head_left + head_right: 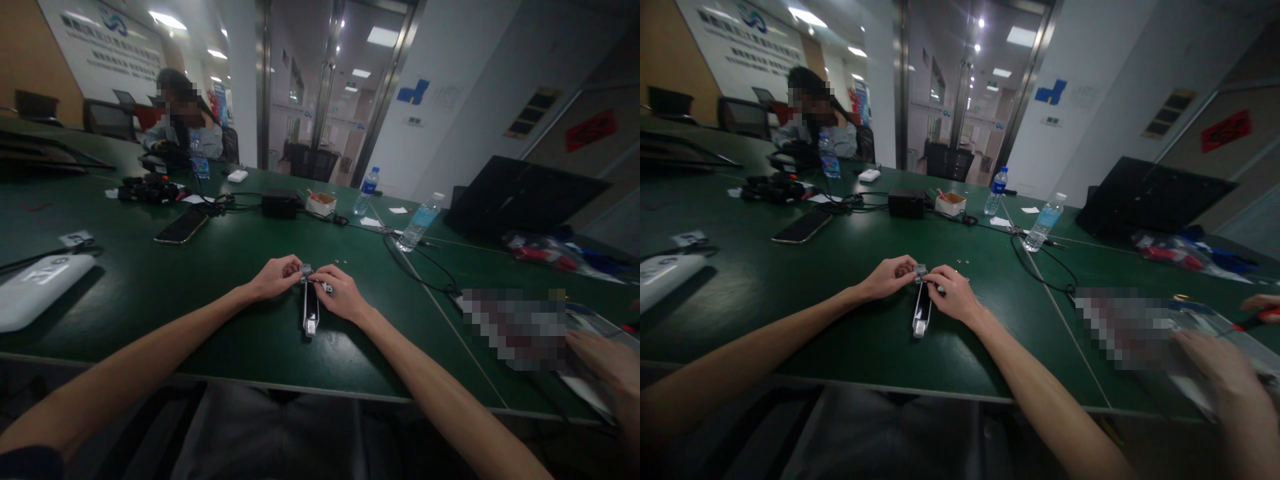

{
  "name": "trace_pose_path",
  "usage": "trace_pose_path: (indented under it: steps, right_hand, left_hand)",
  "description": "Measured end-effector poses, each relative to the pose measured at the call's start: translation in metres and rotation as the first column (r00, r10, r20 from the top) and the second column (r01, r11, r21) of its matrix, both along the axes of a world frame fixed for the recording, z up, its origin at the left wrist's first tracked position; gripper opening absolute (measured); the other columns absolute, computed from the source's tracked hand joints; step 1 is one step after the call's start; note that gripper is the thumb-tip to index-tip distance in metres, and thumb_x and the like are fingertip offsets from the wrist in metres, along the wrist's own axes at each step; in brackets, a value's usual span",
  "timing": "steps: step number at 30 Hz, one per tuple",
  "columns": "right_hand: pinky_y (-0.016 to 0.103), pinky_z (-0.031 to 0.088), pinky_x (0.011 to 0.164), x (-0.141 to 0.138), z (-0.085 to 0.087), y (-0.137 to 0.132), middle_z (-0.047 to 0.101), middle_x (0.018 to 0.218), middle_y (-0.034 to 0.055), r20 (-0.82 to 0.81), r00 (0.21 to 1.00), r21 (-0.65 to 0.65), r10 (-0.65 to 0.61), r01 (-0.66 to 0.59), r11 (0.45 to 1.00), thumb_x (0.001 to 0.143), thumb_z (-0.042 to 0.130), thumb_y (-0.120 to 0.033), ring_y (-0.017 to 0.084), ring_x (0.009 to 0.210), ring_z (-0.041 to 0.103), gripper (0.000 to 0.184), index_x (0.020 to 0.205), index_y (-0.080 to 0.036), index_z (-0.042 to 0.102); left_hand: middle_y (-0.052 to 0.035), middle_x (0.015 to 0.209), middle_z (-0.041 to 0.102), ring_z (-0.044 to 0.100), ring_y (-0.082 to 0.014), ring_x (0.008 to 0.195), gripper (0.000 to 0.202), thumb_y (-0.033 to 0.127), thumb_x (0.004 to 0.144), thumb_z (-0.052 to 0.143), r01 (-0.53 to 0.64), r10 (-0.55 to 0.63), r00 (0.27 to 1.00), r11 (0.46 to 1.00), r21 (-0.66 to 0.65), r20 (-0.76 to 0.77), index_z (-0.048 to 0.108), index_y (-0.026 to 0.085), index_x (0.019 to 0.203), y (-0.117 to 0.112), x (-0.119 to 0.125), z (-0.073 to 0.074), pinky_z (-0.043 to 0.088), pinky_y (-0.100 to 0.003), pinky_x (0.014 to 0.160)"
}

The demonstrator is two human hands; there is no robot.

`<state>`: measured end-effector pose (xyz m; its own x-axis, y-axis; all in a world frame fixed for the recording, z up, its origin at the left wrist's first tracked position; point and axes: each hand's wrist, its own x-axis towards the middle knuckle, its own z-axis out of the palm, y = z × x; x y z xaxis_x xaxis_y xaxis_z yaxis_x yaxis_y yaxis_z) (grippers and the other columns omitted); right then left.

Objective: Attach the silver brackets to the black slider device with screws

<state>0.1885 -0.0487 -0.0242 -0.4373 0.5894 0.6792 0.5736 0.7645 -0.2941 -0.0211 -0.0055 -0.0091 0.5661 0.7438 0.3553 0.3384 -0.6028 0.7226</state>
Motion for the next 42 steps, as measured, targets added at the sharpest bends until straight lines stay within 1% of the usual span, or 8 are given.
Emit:
trace_pose_path:
  steps: [5, 10, 14, 19, 22, 27, 36, 42]
  right_hand:
    - [0.03, 0.052, 0.077, 0.0, 0.005, -0.001, 0.063, 0.094, 0.0073, -0.006, 1.0, 0.038, -0.002, 0.002, 0.999, 0.087, 0.05, -0.018, 0.016, 0.087, 0.061, 0.02, 0.097, -0.02, 0.068]
    - [0.031, 0.052, 0.078, 0.005, 0.005, 0.002, 0.063, 0.092, 0.0067, -0.028, 0.999, 0.038, -0.025, 0.026, 0.999, 0.086, 0.05, -0.016, 0.017, 0.086, 0.06, 0.019, 0.094, -0.02, 0.067]
    - [0.031, 0.051, 0.076, 0.008, 0.004, 0.004, 0.063, 0.088, 0.0067, -0.046, 0.998, 0.037, -0.036, 0.038, 0.999, 0.087, 0.05, -0.017, 0.017, 0.083, 0.06, 0.017, 0.089, -0.019, 0.066]
    - [0.034, 0.05, 0.08, 0.01, 0.001, 0.008, 0.064, 0.091, 0.0071, -0.002, 0.995, -0.017, -0.098, 0.098, 0.995, 0.086, 0.05, -0.017, 0.018, 0.087, 0.059, 0.017, 0.09, -0.019, 0.066]
    - [0.038, 0.049, 0.086, 0.011, -0.003, 0.011, 0.063, 0.094, 0.0076, 0.05, 0.991, -0.058, -0.125, 0.127, 0.99, 0.086, 0.052, -0.018, 0.02, 0.091, 0.058, 0.016, 0.093, -0.02, 0.066]
    - [0.036, 0.049, 0.085, 0.013, -0.005, 0.013, 0.063, 0.093, 0.0071, 0.104, 0.986, -0.11, -0.128, 0.14, 0.984, 0.087, 0.052, -0.017, 0.019, 0.09, 0.058, 0.015, 0.091, -0.019, 0.067]
    - [0.033, 0.048, 0.083, 0.013, -0.005, 0.012, 0.064, 0.092, 0.0057, 0.142, 0.98, -0.151, -0.137, 0.158, 0.976, 0.087, 0.054, -0.015, 0.018, 0.089, 0.058, 0.015, 0.092, -0.019, 0.067]
    - [0.033, 0.048, 0.081, 0.013, -0.004, 0.013, 0.064, 0.093, 0.0062, 0.178, 0.972, -0.179, -0.151, 0.183, 0.967, 0.087, 0.054, -0.015, 0.018, 0.089, 0.058, 0.014, 0.092, -0.018, 0.066]
  left_hand:
    - [-0.0009, 0.071, 0.06, 0.055, -0.013, 0.06, 0.021, 0.032, 0.082, 0.056, -0.021, 0.02, 1.0, 1.0, 0.011, 0.015, 0.06, 0.013, 0.09, 0.002, 0.0, -0.001, 0.044, -0.022, 0.054]
    - [0.0004, 0.069, 0.059, 0.053, -0.0117, 0.057, 0.016, 0.025, 0.079, 0.055, -0.101, 0.101, 0.995, 0.994, 0.036, 0.0, 0.061, 0.013, 0.089, 0.005, -0.001, -0.005, 0.042, -0.021, 0.052]
    - [0.0011, 0.067, 0.058, 0.052, -0.0116, 0.056, 0.014, 0.023, 0.078, 0.054, -0.175, 0.176, 0.984, 0.983, 0.055, -0.011, 0.061, 0.014, 0.086, 0.008, -0.002, -0.007, 0.041, -0.021, 0.051]
    - [0.0007, 0.064, 0.059, 0.053, -0.0125, 0.055, 0.012, 0.022, 0.078, 0.053, -0.284, 0.29, 0.956, 0.954, 0.093, -0.055, 0.061, 0.014, 0.081, 0.011, -0.002, -0.008, 0.042, -0.021, 0.052]
    - [-0.0005, 0.065, 0.062, 0.055, -0.0135, 0.056, 0.013, 0.023, 0.077, 0.053, -0.32, 0.329, 0.94, 0.942, 0.099, -0.088, 0.063, 0.014, 0.081, 0.013, -0.002, -0.008, 0.043, -0.022, 0.053]
    - [-0.0028, 0.068, 0.065, 0.057, -0.015, 0.058, 0.018, 0.025, 0.079, 0.053, -0.335, 0.349, 0.93, 0.934, 0.121, -0.116, 0.065, 0.013, 0.083, 0.015, -0.004, -0.009, 0.045, -0.023, 0.054]
    - [-0.0026, 0.068, 0.065, 0.058, -0.0154, 0.058, 0.025, 0.026, 0.081, 0.051, -0.312, 0.333, 0.924, 0.941, 0.13, -0.187, 0.069, 0.012, 0.092, 0.015, -0.004, -0.009, 0.043, -0.023, 0.054]
    - [-0.0031, 0.068, 0.065, 0.058, -0.016, 0.059, 0.027, 0.026, 0.08, 0.051, -0.325, 0.347, 0.915, 0.936, 0.135, -0.207, 0.07, 0.012, 0.092, 0.015, -0.005, -0.007, 0.043, -0.024, 0.056]
